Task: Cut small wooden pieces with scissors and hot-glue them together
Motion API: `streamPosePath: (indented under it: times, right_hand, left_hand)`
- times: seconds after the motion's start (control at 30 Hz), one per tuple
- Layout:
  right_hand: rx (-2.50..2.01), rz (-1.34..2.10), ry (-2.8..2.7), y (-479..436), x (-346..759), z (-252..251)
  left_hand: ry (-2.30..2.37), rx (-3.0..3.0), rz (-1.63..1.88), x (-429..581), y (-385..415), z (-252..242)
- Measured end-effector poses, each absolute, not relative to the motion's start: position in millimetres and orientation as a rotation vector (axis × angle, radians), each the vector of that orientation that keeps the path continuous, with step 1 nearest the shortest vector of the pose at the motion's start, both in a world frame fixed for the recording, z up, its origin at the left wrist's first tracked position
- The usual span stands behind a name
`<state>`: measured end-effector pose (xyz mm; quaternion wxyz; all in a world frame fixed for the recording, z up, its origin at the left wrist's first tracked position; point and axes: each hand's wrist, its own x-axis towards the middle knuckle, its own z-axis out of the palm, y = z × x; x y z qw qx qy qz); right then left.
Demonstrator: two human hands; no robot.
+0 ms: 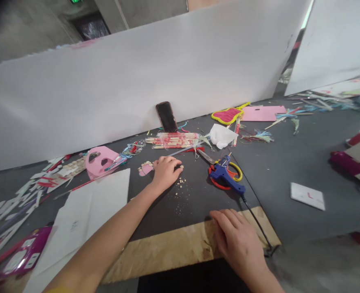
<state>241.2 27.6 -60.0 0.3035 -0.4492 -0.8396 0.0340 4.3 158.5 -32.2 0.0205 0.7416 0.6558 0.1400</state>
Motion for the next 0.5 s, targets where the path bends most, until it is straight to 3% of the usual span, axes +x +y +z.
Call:
streamPosePath:
  times: [0.5]
  right_hand:
    - [-1.193,0.087,-2.19,27.7,241.3,-56.7]
  left_hand:
    - [1.935,2.403,0.59,4.6,132.0,-18.5]
